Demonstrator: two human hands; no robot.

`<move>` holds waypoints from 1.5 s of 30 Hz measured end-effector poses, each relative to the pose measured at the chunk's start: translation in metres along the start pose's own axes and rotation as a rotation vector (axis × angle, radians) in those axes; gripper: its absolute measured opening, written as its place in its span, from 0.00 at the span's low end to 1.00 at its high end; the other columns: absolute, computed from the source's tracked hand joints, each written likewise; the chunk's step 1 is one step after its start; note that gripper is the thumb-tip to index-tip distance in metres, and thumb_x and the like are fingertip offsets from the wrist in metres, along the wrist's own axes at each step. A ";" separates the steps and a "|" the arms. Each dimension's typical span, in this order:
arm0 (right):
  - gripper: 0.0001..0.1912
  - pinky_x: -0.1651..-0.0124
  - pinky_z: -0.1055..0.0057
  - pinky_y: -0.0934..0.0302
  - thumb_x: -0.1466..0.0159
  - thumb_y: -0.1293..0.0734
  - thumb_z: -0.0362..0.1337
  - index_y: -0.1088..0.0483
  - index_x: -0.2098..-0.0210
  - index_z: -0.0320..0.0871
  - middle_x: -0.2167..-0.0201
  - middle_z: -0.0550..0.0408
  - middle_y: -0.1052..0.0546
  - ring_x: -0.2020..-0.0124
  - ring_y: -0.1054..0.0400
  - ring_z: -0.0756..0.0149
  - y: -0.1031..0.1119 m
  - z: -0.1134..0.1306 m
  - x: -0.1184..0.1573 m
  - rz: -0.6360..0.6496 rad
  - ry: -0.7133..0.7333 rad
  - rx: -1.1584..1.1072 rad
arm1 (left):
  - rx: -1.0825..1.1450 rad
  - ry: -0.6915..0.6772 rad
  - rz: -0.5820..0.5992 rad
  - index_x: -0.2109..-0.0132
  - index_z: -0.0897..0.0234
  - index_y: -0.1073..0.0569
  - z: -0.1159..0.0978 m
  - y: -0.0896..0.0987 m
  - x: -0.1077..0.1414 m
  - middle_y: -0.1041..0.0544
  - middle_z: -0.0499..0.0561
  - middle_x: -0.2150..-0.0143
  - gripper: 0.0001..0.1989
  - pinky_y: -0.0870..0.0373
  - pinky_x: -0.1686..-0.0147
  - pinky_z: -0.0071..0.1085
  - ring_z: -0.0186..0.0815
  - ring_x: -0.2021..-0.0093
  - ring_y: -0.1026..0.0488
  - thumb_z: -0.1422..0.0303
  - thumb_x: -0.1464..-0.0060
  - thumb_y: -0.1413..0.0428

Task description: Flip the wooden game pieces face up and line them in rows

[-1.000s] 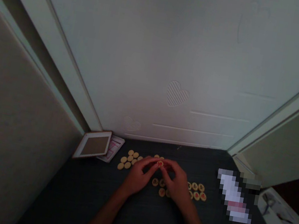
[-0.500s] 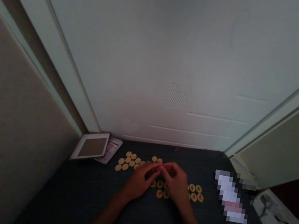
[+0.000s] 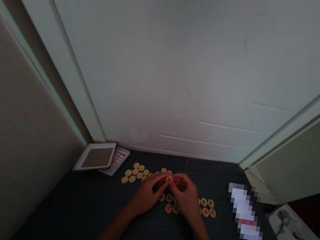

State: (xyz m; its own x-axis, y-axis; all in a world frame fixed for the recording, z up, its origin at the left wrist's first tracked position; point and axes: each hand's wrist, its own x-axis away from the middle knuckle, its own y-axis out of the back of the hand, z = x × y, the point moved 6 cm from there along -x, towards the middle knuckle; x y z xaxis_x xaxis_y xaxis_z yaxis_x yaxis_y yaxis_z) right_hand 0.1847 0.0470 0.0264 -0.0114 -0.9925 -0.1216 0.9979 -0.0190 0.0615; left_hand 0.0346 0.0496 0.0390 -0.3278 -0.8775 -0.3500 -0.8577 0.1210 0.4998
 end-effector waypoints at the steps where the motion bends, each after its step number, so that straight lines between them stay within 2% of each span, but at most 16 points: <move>1: 0.15 0.58 0.65 0.27 0.39 0.27 0.48 0.25 0.61 0.44 0.65 0.51 0.18 0.64 0.22 0.60 0.001 -0.001 0.000 -0.007 -0.008 -0.001 | 0.001 -0.003 0.005 0.42 0.56 0.26 -0.001 0.000 0.000 0.22 0.51 0.57 0.16 0.28 0.56 0.36 0.38 0.60 0.25 0.68 0.36 0.45; 8: 0.14 0.60 0.66 0.28 0.40 0.27 0.48 0.25 0.64 0.44 0.67 0.52 0.18 0.65 0.22 0.60 0.006 -0.001 0.001 -0.053 -0.013 0.051 | 0.016 -0.021 0.020 0.43 0.56 0.26 -0.004 -0.002 0.001 0.24 0.49 0.60 0.15 0.30 0.58 0.33 0.36 0.62 0.27 0.69 0.36 0.44; 13: 0.13 0.58 0.66 0.29 0.37 0.30 0.48 0.25 0.62 0.44 0.66 0.52 0.18 0.64 0.22 0.60 0.005 0.000 0.002 -0.033 -0.001 0.026 | 0.033 0.002 0.022 0.43 0.56 0.26 -0.004 0.000 0.000 0.23 0.50 0.59 0.15 0.29 0.58 0.33 0.37 0.61 0.27 0.67 0.35 0.45; 23: 0.11 0.57 0.64 0.28 0.37 0.29 0.44 0.25 0.60 0.45 0.64 0.51 0.18 0.62 0.22 0.59 0.003 0.002 0.001 0.011 0.013 -0.014 | 0.086 0.032 -0.014 0.44 0.58 0.25 -0.010 0.003 0.000 0.22 0.51 0.57 0.14 0.27 0.59 0.34 0.37 0.62 0.26 0.65 0.36 0.45; 32: 0.12 0.57 0.65 0.28 0.38 0.28 0.44 0.25 0.59 0.44 0.63 0.51 0.18 0.63 0.23 0.60 0.000 0.004 0.002 0.039 -0.002 -0.048 | 0.170 0.101 -0.031 0.46 0.58 0.27 0.002 -0.003 0.003 0.21 0.51 0.57 0.13 0.26 0.59 0.34 0.38 0.62 0.24 0.64 0.37 0.44; 39: 0.14 0.62 0.68 0.29 0.41 0.26 0.46 0.26 0.63 0.43 0.68 0.53 0.20 0.67 0.24 0.62 0.001 -0.001 0.001 -0.008 -0.028 -0.024 | 0.153 0.112 -0.015 0.48 0.60 0.28 0.007 -0.007 0.004 0.22 0.50 0.60 0.12 0.26 0.60 0.33 0.36 0.64 0.25 0.66 0.39 0.42; 45: 0.13 0.61 0.67 0.29 0.39 0.28 0.47 0.27 0.64 0.44 0.68 0.53 0.20 0.66 0.24 0.61 0.004 0.001 0.001 -0.030 -0.013 0.003 | 0.151 0.106 0.003 0.48 0.59 0.27 0.005 -0.007 0.004 0.22 0.50 0.60 0.12 0.26 0.60 0.33 0.36 0.63 0.26 0.64 0.37 0.43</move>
State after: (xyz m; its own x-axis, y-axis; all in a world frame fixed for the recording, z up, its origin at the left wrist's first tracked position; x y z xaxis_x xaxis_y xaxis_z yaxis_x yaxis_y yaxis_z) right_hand 0.1891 0.0456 0.0272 -0.0424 -0.9930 -0.1101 0.9969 -0.0492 0.0606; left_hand 0.0372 0.0480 0.0305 -0.2934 -0.9202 -0.2590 -0.9092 0.1849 0.3731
